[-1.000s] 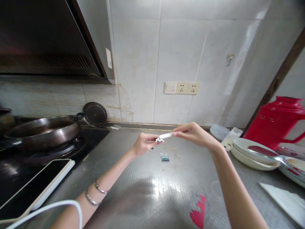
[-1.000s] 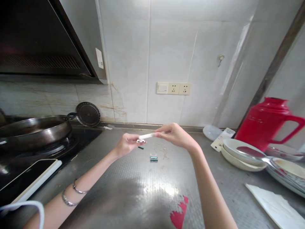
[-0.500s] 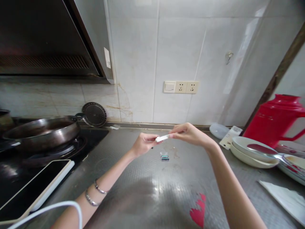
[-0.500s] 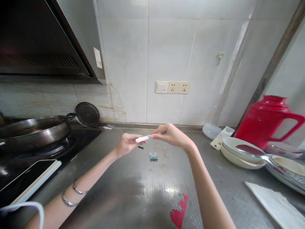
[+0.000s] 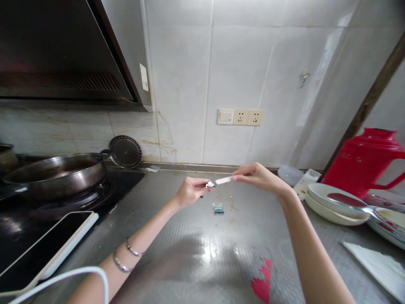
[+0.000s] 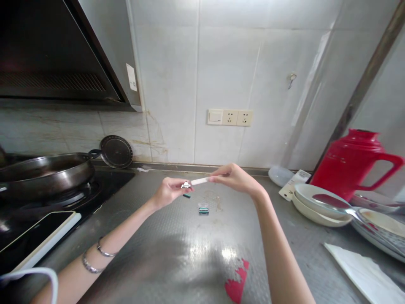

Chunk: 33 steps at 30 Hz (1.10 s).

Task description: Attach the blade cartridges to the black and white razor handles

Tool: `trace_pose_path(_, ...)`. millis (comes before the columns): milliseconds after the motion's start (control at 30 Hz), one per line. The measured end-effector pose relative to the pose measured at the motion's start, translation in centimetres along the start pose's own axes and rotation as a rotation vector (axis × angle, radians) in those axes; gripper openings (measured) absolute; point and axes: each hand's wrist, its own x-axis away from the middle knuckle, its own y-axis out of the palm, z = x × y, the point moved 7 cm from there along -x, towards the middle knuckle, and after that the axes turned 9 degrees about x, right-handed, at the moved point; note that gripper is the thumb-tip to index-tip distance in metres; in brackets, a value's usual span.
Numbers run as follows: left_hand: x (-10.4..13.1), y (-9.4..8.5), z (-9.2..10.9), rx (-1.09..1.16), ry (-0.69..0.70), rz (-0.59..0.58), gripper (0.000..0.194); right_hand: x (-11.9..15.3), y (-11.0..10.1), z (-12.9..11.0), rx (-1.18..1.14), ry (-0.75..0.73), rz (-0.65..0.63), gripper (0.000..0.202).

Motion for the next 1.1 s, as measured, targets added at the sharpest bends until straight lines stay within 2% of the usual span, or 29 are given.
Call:
trace_pose_path(200, 0.0, 0.3, 0.1, -0.046, 0.020, -0.020, 0.019, 0.0, 0.3, -1.0, -0.033, -0.069, -0.024, 0.038)
trace_pose_path(367, 0.0, 0.0, 0.0, -0.035, 0.026, 0.007, 0.019, 0.2, 0.0, -0.1, -0.031, -0.011, -0.009, 0.038)
trace_pose_path(533, 0.0, 0.4, 0.3, -0.055, 0.033, -0.018, 0.017, -0.1, 0.6, -0.9, -0.061, -0.090, -0.041, 0.036)
trace_pose_path(633, 0.0, 0.3, 0.5, -0.072, 0.039, -0.005, 0.016, -0.5, 1.2, -0.2, -0.072, -0.078, -0.084, 0.037)
trace_pose_path(767, -0.1, 0.0, -0.2, -0.051, 0.039, -0.004, 0.017, -0.4, 0.7, 1.0, -0.041, -0.020, -0.059, 0.038)
trace_pose_path(967, -0.1, 0.2, -0.6, -0.030, 0.015, -0.015, 0.017, -0.4, 0.9, -0.1, -0.068, -0.053, -0.060, 0.038)
trace_pose_path(1100, -0.1, 0.0, -0.4, 0.012, -0.009, 0.017, 0.017, -0.2, 0.7, 1.6, -0.032, -0.002, -0.059, 0.043)
